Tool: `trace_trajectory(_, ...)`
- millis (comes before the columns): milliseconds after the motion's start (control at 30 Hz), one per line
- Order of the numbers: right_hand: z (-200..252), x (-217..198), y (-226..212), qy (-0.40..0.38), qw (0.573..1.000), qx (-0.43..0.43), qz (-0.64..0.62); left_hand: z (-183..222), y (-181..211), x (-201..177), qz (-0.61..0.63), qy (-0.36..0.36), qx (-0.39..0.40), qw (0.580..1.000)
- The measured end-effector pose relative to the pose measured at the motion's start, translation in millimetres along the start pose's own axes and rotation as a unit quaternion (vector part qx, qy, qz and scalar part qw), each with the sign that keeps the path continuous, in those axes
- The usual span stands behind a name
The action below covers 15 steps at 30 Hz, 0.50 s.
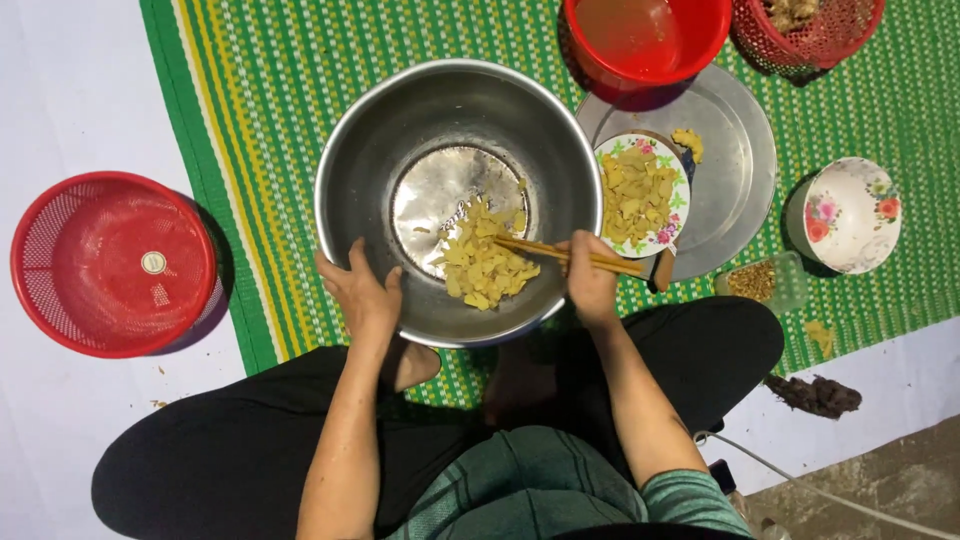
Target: Using chopsticks to sort and transfer sliced ginger from a large metal bowl to a small plate while sitting on the floor.
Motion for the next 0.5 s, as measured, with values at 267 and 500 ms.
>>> trace_trajectory(267,-2,-10,-21,-0.049,0.996,-0.079,0.014,0,2,-1,0.0,-0.005,-0.011,1.0)
trace_trajectory(500,9,34,-49,-0.151,0.929,-0.332,0.062,1,5,-3,0.004,-0.01,-0.01,1.0)
Point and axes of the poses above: each hand's wrist, its own z-axis away from the middle knuckle, its own x-axis out of the palm, y = z × x, the point moved 6 cm from there along -z, towards the middle knuckle, and after that the axes turned 12 degrees about z, right-handed, at the moved point
